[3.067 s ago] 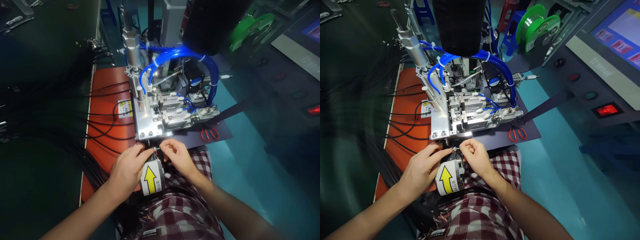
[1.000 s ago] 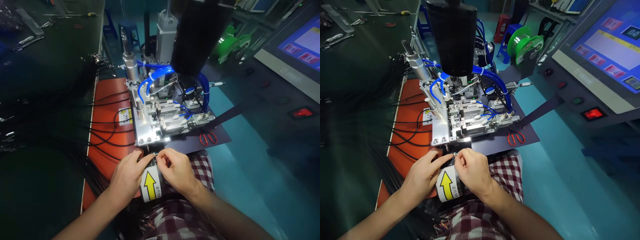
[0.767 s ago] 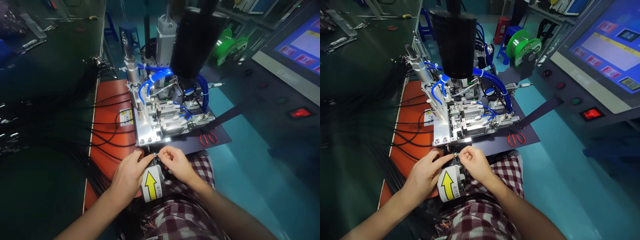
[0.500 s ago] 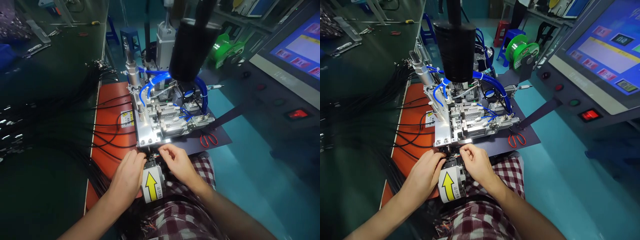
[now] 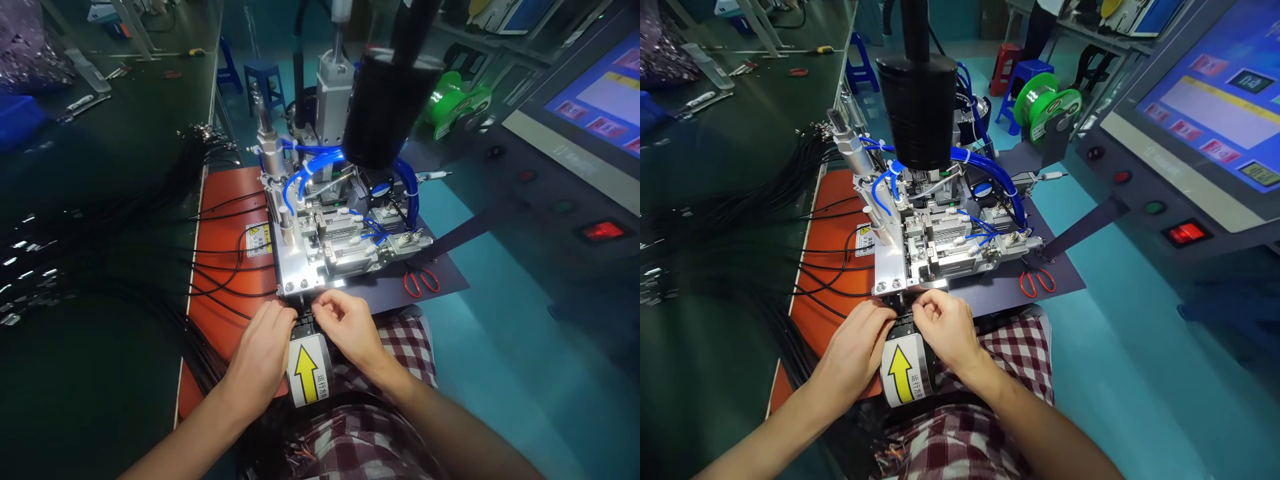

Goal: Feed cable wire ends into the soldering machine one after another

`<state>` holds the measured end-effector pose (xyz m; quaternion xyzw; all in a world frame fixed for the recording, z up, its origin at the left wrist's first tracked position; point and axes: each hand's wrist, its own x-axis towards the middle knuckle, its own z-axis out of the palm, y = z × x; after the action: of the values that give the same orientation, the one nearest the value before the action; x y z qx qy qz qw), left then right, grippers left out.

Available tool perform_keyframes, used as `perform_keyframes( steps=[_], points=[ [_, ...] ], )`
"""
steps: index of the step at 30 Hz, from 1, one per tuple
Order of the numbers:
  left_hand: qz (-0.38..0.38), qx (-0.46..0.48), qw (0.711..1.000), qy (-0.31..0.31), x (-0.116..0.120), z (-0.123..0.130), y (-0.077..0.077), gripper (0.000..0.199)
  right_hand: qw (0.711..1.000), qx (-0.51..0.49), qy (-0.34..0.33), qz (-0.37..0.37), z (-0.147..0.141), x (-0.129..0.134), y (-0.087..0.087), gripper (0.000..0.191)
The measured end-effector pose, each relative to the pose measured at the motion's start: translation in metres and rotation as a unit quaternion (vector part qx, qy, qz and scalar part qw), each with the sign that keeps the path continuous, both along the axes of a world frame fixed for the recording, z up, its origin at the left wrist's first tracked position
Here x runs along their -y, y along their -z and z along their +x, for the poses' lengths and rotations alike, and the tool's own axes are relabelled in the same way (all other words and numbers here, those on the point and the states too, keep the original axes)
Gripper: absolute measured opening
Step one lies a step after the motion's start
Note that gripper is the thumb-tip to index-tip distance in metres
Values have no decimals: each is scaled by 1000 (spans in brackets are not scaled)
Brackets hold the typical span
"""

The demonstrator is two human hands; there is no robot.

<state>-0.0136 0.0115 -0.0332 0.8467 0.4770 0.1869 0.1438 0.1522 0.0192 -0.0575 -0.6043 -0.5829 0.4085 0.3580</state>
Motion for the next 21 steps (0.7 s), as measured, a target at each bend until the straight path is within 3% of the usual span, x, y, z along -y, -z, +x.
perform_keyframes(
  steps=[5, 8, 13, 16, 21],
  points=[
    [2, -18, 1000, 2, 2, -1, -2, 15, 999, -35, -2, -13, 5, 4, 2, 15],
    [2, -32, 999, 8, 2, 0, -5, 18, 990, -114, 10, -83, 5, 1, 6, 17],
    [-7, -50, 999, 13, -1, -1, -9, 25, 950, -236, -4, -206, 8, -6, 10, 19],
    [42, -78, 996, 20, 0, -3, -8, 26, 948, -250, -12, -198, 13, -4, 12, 22],
    [90, -86, 992, 32, 4, -4, -3, 25, 974, -171, -13, -147, 13, 2, 14, 27]
  ],
)
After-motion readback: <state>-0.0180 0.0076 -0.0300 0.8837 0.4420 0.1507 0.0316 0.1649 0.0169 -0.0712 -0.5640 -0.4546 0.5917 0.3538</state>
